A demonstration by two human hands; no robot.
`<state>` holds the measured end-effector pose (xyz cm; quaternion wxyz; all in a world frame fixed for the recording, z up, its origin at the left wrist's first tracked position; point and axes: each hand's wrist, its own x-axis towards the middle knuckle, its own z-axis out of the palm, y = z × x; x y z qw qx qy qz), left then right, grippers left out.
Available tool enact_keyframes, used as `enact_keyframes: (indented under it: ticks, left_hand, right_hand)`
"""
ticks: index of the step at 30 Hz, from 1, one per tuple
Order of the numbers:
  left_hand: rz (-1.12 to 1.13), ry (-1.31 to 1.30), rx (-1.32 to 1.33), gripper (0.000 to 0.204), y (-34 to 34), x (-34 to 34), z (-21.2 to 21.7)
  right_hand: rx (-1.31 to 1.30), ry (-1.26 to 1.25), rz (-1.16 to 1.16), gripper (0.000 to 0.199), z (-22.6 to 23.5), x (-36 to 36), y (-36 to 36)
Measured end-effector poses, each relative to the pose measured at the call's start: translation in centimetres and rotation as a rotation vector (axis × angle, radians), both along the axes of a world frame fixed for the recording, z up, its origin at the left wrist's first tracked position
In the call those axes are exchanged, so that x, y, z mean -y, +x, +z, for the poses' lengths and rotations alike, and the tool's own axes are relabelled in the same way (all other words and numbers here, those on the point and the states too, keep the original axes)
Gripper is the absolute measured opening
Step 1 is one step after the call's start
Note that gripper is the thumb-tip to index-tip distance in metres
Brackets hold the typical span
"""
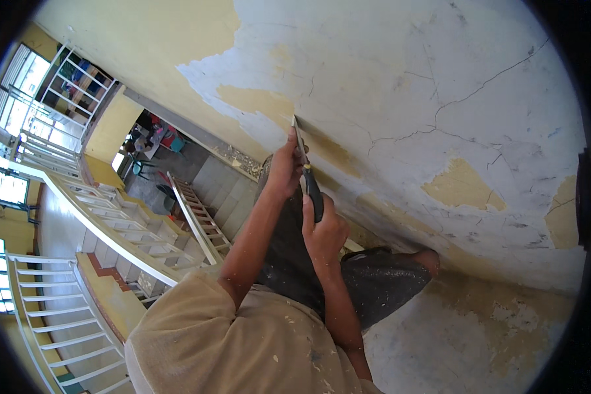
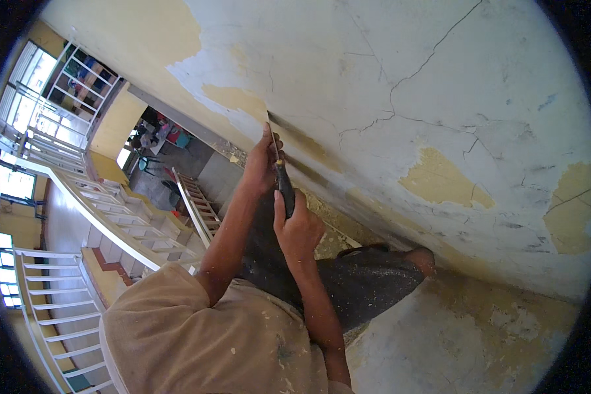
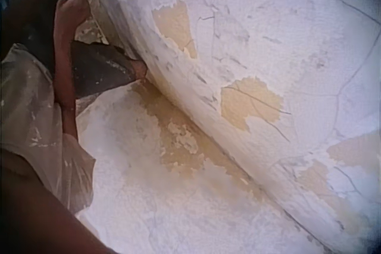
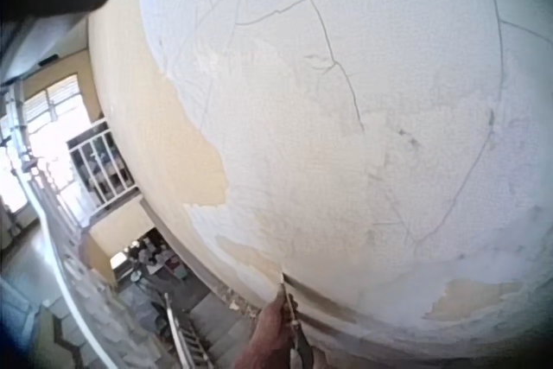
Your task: Scraping old paint or plaster off a wall using a putty knife.
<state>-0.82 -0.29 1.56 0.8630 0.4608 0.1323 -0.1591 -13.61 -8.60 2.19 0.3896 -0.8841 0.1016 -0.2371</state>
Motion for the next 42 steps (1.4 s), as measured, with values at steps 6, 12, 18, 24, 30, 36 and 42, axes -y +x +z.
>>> enact_keyframes:
  ticks: [6, 12, 18, 24, 30, 36, 42]
  left_hand:
    - [0.056, -0.163, 0.025, 0.028, -0.7, 0.8, 2.1]
    - [-0.139, -0.351, -0.135, 0.025, -0.9, 0.6, 2.4]
    - [0.013, -0.306, 0.012, 0.019, -0.1, 0.2, 1.5]
    - [0.015, -0.296, 0.089, 0.027, -0.2, 0.5, 1.7]
    - [-0.086, -0.447, 0.028, 0.029, -0.3, 0.7, 1.6]
    - [-0.053, -0.386, -0.002, 0.026, -0.5, 1.0, 2.2]
    - [0.061, -0.384, 0.152, 0.029, 0.2, 0.6, 3.2]
  right_hand:
    - [0.062, 0.002, -0.013, 0.032, 1.1, 0.4, 1.2]
    - [0.076, -0.032, 0.011, 0.033, 2.6, 0.3, 0.3]
    - [-0.010, -0.040, 0.069, 0.030, 3.3, 0.2, 0.4]
    - [-0.075, -0.036, 0.024, 0.029, 3.8, 0.1, 0.1]
    - [-0.046, -0.100, 0.025, 0.029, 3.8, -0.4, -0.5]
    - [-0.044, -0.059, 0.021, 0.028, 4.5, -0.2, -0.6]
    - [-0.046, -0.069, 0.088, 0.026, 5.1, 0.4, 0.5]
